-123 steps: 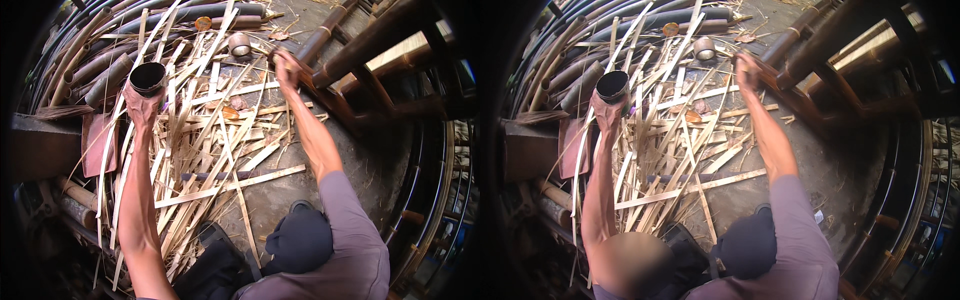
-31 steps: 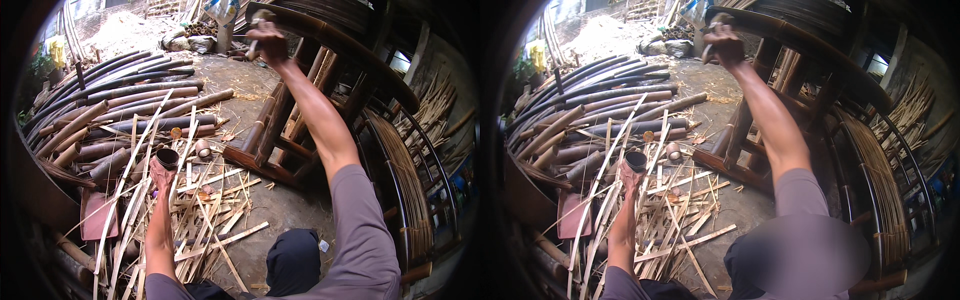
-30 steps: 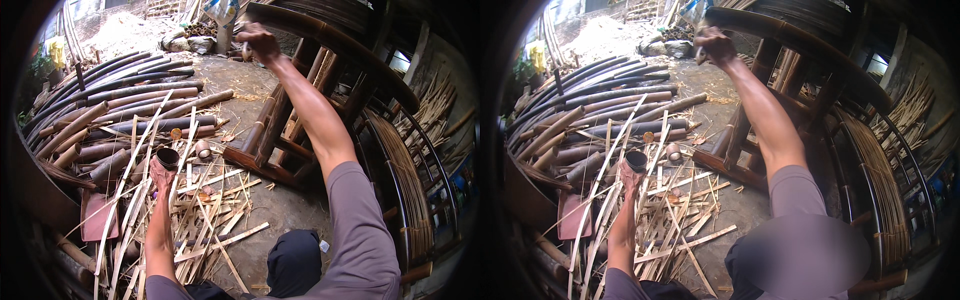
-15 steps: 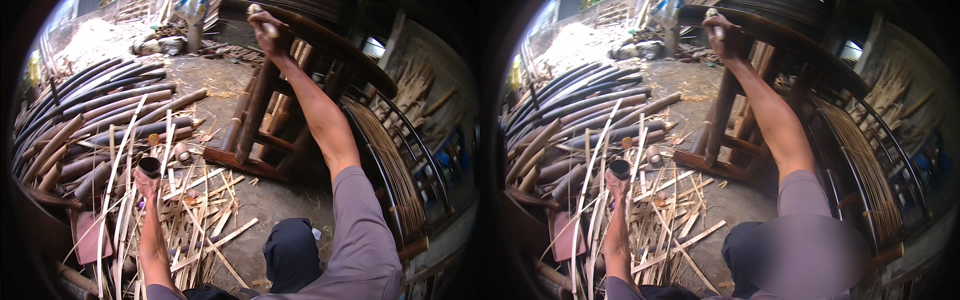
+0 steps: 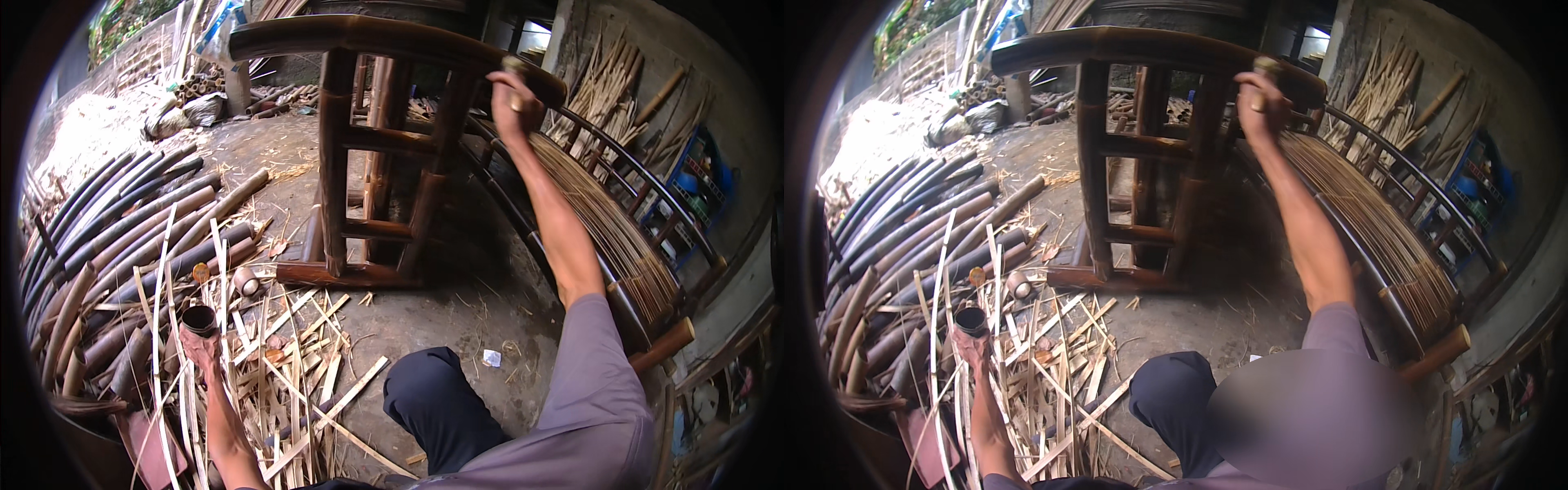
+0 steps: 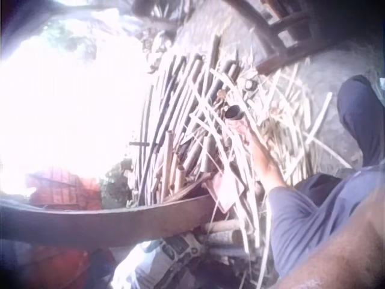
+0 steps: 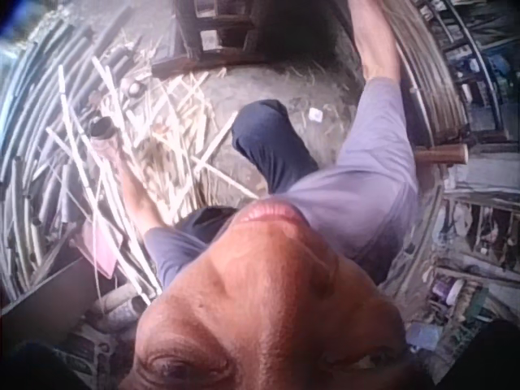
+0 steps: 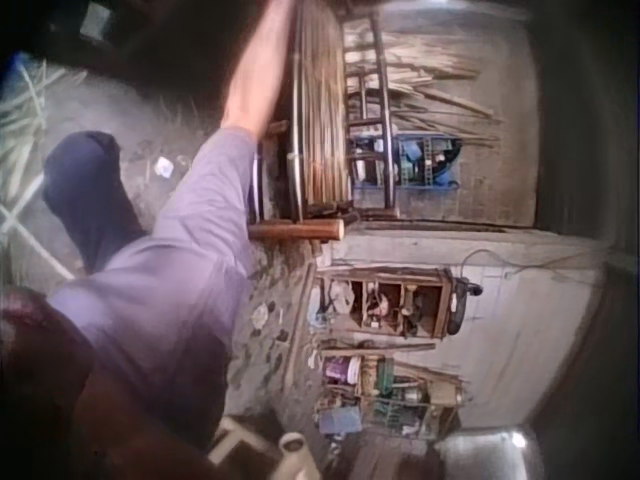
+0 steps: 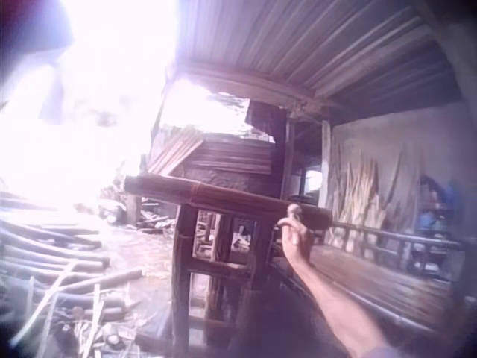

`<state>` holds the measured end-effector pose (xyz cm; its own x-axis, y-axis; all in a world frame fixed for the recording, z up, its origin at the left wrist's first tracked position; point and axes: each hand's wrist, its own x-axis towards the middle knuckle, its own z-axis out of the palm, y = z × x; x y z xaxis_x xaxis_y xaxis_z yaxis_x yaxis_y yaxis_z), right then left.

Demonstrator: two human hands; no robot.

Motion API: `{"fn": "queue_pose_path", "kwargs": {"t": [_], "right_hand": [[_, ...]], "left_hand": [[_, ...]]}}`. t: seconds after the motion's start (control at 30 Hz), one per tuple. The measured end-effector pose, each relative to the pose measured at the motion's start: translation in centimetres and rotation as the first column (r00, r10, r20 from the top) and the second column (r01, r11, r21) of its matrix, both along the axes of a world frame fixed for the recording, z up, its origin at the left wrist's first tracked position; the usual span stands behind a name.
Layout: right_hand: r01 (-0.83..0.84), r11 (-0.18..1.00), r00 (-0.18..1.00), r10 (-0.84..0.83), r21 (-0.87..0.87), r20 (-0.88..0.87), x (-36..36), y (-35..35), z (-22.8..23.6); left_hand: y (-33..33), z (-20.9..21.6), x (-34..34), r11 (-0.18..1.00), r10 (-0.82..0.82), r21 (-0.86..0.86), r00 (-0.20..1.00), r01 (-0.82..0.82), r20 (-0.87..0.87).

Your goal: The person applies a dark varnish to a bamboo chair using a brush. They dip the brush into a can and coat the frame and seat slats, repositioning the chair to reach different sides.

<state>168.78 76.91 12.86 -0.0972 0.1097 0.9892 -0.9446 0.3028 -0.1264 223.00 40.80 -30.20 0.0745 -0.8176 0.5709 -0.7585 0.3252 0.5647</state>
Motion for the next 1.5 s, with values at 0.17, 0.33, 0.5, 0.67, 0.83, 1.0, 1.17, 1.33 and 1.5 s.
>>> {"fn": "queue_pose_path", "kwargs": {"t": [0.17, 0.33, 0.5, 0.67, 0.83, 1.0, 1.17, 1.33, 1.5], "right_hand": [[-0.514, 0.83, 0.844, 0.535, 0.214, -0.048, -1.9, 0.2, 4.7], [0.171, 0.736, 0.912, 0.134, 0.655, -0.388, -0.6, 1.7, -9.2], [-0.106, 0.199, 0.994, 0.003, 0.974, 0.108, -1.4, 4.1, -21.2], [-0.038, 0.825, 0.961, 0.185, 0.564, -0.207, -0.9, 0.9, -11.1], [0.013, 0.827, 0.979, 0.104, 0.562, -0.175, -0.5, 0.8, -19.3], [-0.01, 0.669, 0.997, 0.066, 0.743, -0.046, 0.9, 1.8, -37.9], [-0.193, 0.42, 0.971, -0.046, 0.887, 0.233, 0.8, 1.1, -51.8], [-0.533, 0.596, 0.779, 0.07, 0.601, 0.623, 1.4, 1.2, -47.5], [-0.147, 0.988, 0.543, 0.116, -0.042, 0.832, -0.7, 2.3, -53.7]], "left_hand": [[0.3, 0.5, -1.8, 0.999, -0.025, -0.02, 1.0, 0.025, 0.007], [0.4, 2.0, -0.6, 0.999, -0.011, -0.031, 0.999, 0.012, 0.037], [0.7, 2.4, -1.0, 0.999, -0.024, -0.037, 0.998, 0.026, 0.056], [2.1, 4.3, 0.9, 0.999, -0.025, -0.043, 0.994, 0.03, 0.105], [3.7, 6.0, 1.0, 0.985, -0.17, 0.031, 0.984, 0.169, 0.054], [1.0, 4.7, 4.4, 0.975, -0.087, -0.177, 0.962, 0.136, 0.258], [0.5, 6.2, 7.2, 0.956, -0.179, -0.151, 0.909, 0.251, 0.377], [0.9, 6.1, 8.4, 0.963, -0.15, -0.149, 0.911, 0.222, 0.385], [0.6, 7.0, 7.0, 0.957, -0.172, -0.152, 0.905, 0.247, 0.388]]}}
